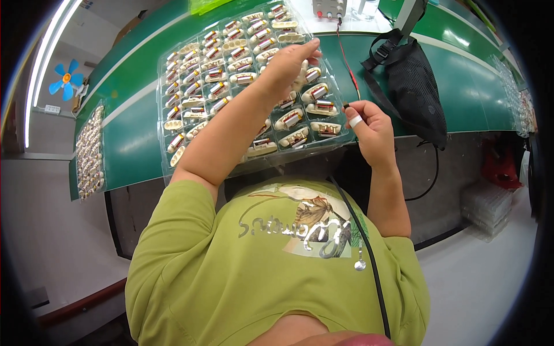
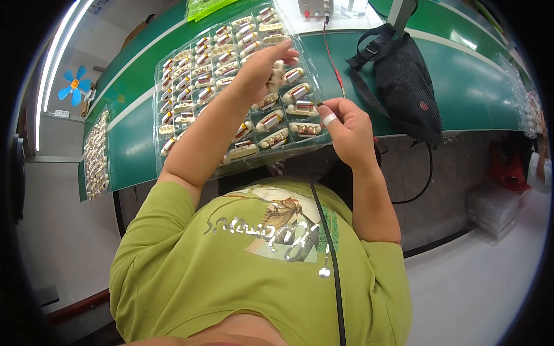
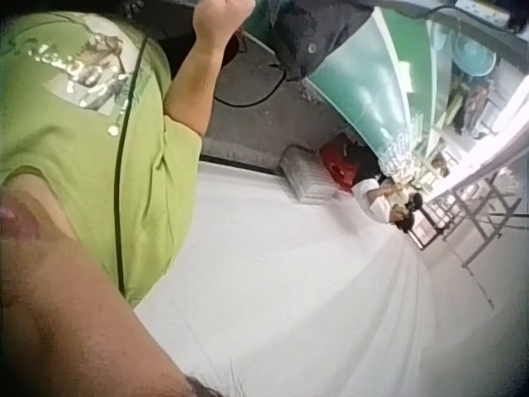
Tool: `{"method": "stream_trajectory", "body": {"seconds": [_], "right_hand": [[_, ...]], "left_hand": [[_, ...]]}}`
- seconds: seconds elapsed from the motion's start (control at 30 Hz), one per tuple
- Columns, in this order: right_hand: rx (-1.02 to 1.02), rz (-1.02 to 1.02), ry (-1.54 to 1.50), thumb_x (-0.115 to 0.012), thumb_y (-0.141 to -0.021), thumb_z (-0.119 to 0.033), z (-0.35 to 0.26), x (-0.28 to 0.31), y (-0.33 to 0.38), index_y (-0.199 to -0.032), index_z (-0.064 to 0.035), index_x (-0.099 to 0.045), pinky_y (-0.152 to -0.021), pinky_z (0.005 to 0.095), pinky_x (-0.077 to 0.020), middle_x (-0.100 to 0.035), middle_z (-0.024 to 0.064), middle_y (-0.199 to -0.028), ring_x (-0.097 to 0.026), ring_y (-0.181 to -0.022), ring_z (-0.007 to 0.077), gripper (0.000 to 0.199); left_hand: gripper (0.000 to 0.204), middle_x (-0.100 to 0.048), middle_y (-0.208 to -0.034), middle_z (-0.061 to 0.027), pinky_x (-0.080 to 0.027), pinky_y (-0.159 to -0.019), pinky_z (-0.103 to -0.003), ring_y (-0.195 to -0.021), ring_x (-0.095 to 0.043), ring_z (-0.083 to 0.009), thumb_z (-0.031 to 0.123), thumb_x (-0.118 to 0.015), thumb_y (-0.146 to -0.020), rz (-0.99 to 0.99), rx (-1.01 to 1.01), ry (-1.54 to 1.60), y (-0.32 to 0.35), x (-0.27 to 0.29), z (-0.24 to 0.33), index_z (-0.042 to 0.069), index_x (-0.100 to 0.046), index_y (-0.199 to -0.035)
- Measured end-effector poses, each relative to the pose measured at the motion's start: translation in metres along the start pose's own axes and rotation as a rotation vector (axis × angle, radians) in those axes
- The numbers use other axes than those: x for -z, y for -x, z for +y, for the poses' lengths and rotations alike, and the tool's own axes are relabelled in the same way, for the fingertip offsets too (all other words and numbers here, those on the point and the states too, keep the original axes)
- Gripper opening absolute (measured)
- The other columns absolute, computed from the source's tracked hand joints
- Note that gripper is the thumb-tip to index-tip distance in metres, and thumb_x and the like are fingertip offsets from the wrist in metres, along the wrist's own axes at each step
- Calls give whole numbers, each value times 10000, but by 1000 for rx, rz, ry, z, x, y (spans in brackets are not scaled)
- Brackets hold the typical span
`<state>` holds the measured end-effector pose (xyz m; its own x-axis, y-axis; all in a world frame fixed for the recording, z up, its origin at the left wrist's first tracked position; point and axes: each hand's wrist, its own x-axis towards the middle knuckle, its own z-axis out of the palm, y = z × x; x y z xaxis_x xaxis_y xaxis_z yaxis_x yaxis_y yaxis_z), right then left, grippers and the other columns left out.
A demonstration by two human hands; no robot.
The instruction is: The person assembles electronic components by hand, then places them into a plastic organizational tray.
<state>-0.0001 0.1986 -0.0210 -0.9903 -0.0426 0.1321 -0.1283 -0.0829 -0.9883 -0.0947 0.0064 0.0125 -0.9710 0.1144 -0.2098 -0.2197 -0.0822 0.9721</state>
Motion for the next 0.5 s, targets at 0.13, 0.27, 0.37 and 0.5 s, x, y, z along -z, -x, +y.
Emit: {"method": "stream_trajectory", "body": {"seconds": [0.13, 0.27, 0.37, 0.5], "right_hand": [[-10, -96, 117, -649, -883, -122, -9, -12, -2, -825, 15, -634, -528, 209, -387, -577, -19, -640, -479, -585, 31, 149], [8, -119, 208, -658, -868, -121, -11, -18, -5, -788, 6, -618, -497, 223, -394, -570, -6, -597, -479, -551, 33, 155], [-8, -114, 169, -657, -870, -123, -11, -18, -4, -785, 6, -616, -503, 224, -401, -578, -4, -601, -486, -553, 36, 160], [6, -134, 223, -658, -867, -123, -10, -17, -4, -790, 5, -618, -508, 229, -409, -587, 7, -601, -490, -546, 42, 155]], "left_hand": [[510, -584, -889, -45, -468, -647, -272, -724, -528, -116, 488, -441, -967, -183, 222, 208, 30, -20, -2, 27, -656, -1008], [510, -551, -926, -61, -442, -657, -276, -765, -503, -125, 493, -447, -964, -202, 235, 212, 42, -29, -4, 29, -654, -997], [502, -533, -947, -72, -431, -667, -276, -777, -486, -128, 490, -456, -962, -209, 201, 192, 43, -30, -6, 29, -653, -995], [493, -526, -957, -80, -433, -686, -281, -785, -483, -130, 486, -459, -963, -222, 162, 143, 44, -31, -9, 33, -648, -1014]]}}
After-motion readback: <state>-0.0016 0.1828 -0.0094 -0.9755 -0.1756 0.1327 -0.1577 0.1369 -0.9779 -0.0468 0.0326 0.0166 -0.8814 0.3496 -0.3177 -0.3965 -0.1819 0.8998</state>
